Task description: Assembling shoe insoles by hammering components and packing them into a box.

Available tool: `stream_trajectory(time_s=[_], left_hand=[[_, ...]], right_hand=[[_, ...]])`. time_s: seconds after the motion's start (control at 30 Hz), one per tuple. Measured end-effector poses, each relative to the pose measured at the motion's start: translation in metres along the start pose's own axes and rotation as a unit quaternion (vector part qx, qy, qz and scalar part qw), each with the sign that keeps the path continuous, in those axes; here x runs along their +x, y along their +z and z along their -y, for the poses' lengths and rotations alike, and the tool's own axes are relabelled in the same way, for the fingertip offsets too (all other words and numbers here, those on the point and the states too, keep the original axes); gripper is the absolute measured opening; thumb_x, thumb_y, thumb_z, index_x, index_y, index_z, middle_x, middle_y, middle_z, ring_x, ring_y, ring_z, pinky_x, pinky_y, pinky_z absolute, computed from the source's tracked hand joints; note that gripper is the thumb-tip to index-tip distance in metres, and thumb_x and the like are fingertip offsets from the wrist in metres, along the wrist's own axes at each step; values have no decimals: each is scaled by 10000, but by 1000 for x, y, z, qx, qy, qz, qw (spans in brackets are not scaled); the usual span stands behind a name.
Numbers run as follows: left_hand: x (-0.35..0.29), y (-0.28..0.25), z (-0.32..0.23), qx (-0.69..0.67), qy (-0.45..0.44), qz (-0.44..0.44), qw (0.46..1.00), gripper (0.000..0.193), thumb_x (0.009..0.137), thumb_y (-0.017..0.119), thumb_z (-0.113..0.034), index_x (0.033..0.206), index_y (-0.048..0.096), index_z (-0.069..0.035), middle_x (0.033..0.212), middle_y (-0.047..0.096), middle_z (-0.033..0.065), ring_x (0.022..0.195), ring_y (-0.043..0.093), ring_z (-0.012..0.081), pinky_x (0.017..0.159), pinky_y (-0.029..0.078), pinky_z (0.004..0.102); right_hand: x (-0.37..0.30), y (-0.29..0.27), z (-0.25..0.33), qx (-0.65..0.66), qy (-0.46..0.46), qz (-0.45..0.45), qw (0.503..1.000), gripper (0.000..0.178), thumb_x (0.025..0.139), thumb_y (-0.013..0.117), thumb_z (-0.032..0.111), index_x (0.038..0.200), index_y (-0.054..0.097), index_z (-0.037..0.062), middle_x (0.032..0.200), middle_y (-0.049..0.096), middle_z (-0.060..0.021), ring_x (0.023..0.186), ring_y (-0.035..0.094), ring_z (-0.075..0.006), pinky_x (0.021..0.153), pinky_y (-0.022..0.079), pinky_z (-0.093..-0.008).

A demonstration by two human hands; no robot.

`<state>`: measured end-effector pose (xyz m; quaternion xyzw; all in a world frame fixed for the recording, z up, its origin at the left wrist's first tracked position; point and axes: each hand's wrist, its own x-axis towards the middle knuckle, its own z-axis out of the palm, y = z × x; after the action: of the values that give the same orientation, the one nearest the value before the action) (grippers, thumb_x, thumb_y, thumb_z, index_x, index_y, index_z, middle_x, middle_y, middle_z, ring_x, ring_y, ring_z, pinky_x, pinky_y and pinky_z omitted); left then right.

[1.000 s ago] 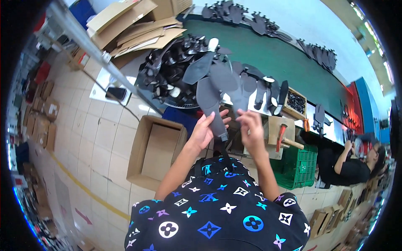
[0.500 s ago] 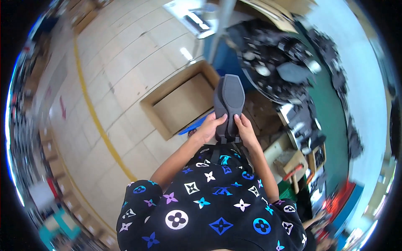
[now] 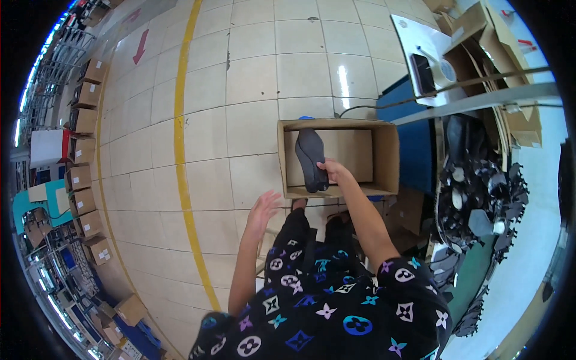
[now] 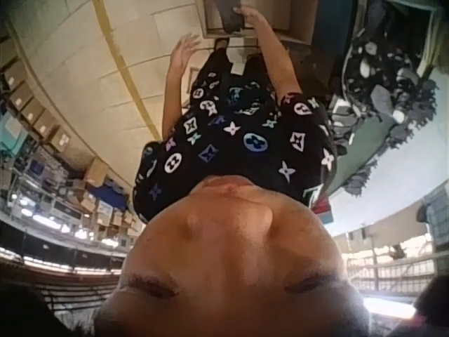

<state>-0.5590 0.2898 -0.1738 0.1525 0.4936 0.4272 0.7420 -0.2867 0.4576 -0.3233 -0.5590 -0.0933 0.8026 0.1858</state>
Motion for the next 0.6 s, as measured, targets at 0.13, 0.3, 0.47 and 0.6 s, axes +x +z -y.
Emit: stream_trajectory(time_s=[0.13, 0.3, 0.47, 0.6], left_hand=[[-75, -80, 61, 56, -57, -171, 982, 599, 1010, 399, -497, 1448, 389, -88, 1381, 534, 78, 1162, 540, 191, 976, 400, 360], [-195, -123, 162, 163, -249, -307, 904, 576, 999, 420, -498, 1341, 517, -45, 1218, 639, 104, 989, 637, 197, 834, 503, 348], [-222, -142, 159, 336, -325, -152, 871, 565, 998, 419, -501, 1302, 546, -41, 1185, 651, 102, 947, 645, 198, 809, 507, 344], [-116, -148, 73, 529, -363, 136, 755, 559, 998, 418, -503, 1270, 570, -39, 1158, 660, 101, 913, 651, 199, 789, 510, 342]], right_hand=[[113, -17, -44, -36, -8, -49, 998, 313, 962, 555, 61, 1258, 554, -39, 1130, 663, -144, 968, 652, -294, 886, 520, -429], [182, 6, -93, -27, -132, -66, 989, 293, 935, 576, 111, 1188, 607, -32, 1101, 680, -163, 992, 647, -337, 886, 511, -457], [118, 84, -77, -521, -104, -369, 762, 309, 845, 652, 288, 998, 663, 21, 977, 653, -223, 947, 657, -348, 779, 530, -475], [-32, 75, -43, -409, -385, -148, 814, 292, 850, 642, 253, 992, 643, -2, 1011, 644, -236, 932, 623, -370, 854, 504, -450]])
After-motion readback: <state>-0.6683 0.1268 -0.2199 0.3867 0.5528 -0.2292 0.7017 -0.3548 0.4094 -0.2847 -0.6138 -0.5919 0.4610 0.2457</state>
